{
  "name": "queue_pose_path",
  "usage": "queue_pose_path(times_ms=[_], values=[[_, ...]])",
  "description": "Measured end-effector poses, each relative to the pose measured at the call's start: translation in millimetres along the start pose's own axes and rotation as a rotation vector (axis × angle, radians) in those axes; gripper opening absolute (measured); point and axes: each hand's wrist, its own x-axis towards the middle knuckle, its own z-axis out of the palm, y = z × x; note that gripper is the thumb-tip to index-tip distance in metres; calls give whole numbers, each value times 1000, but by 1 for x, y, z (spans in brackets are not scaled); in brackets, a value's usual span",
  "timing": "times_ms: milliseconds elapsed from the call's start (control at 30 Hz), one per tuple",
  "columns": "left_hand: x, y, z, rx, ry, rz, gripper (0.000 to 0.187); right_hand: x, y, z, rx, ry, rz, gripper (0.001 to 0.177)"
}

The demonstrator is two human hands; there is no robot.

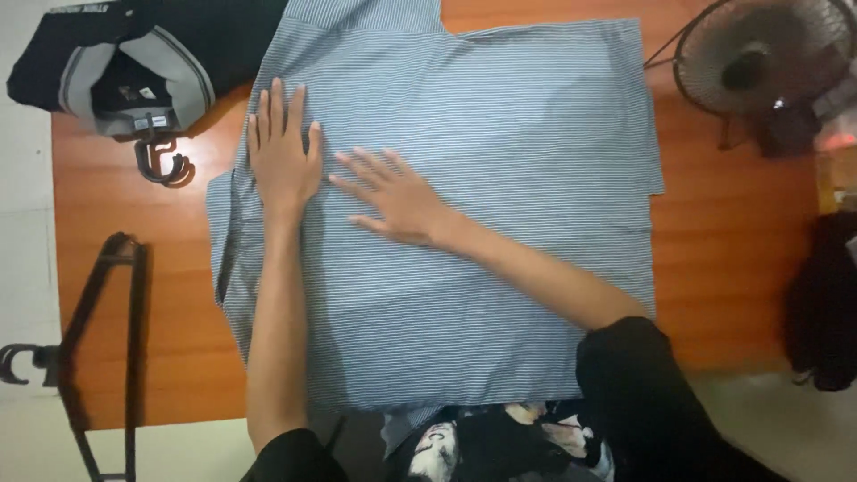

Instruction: Smoothing out and arranging a button-down shirt on a table in preparation for folding.

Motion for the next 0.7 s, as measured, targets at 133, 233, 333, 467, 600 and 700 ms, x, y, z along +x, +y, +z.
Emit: queue_pose_path(times_ms=[133, 233, 333, 467, 600, 700], values=[[1, 6, -8, 18, -41, -45, 54, -35, 75, -30, -9, 80, 151, 64], [-1, 0, -4, -11, -9, -15, 55, -88, 165, -60, -104, 524, 177, 41], [-1, -8, 8, 29, 18, -2, 54, -108, 218, -61, -171, 269, 674, 54], [-4, 1, -1, 41, 73, -24, 53, -43, 146, -32, -111, 385, 482, 43], [-1, -8, 10, 85, 80, -3, 53, 14, 36, -9, -16, 114, 65, 62], [1, -14, 18, 66, 43, -7, 55, 1, 54, -19, -14, 32, 41, 64]])
